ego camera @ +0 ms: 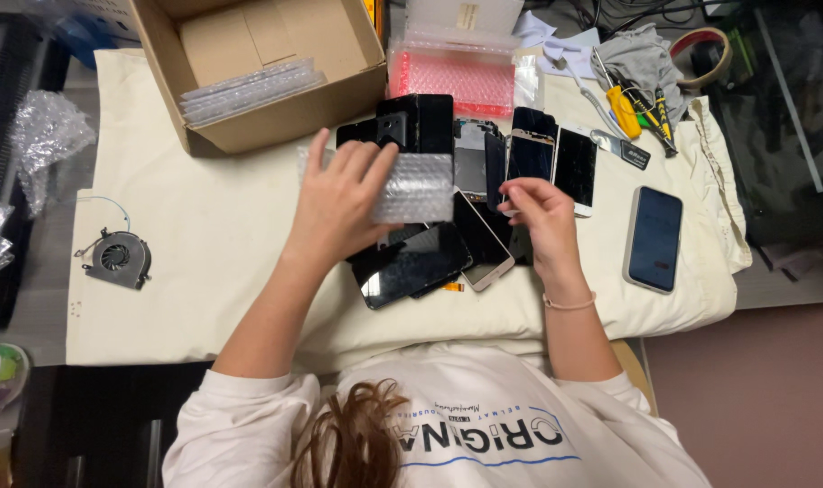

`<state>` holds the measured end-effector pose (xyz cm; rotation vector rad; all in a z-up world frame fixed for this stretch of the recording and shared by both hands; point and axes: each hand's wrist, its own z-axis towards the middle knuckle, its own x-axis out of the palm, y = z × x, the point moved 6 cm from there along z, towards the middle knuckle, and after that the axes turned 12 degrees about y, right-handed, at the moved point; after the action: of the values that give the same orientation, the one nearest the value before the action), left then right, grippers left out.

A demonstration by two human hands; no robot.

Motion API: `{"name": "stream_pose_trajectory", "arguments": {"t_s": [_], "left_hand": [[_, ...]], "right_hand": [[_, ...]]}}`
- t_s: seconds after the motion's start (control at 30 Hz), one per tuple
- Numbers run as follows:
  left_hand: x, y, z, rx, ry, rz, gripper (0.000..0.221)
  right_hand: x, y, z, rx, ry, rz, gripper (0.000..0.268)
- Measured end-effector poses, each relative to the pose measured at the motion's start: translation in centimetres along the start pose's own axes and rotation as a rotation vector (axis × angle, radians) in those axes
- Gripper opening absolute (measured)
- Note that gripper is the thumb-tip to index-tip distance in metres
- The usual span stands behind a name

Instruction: The person places a bubble wrap sleeve onto a stack of mobile phone screens and places them into a cardboard box on a workbench.

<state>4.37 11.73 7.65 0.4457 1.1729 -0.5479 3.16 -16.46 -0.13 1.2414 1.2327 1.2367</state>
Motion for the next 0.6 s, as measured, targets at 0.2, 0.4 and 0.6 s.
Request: {"name": "stream_pose_trajectory", "arguments": {"t_s": [0.2, 0.4, 0.6], "left_hand": [[-0.4, 1.4, -0.5, -0.081, -0.101, -0.013, 0.103], [0.8, 1.4, -0.4, -0.079, -0.076, -0.042, 0.103], [1.1, 1.0, -0.3, -0.074, -0.06, -0.064, 0.1]], "right_hand": [[-2.8, -4.3, 0.6, -0.059, -0.175, -0.881, 0.02], [2.0, 0.0, -3.6, -0.079, -0.06, -1.022, 0.032], [7.2, 0.2, -4.8, 0.155, 0.193, -1.126, 0.059]]}}
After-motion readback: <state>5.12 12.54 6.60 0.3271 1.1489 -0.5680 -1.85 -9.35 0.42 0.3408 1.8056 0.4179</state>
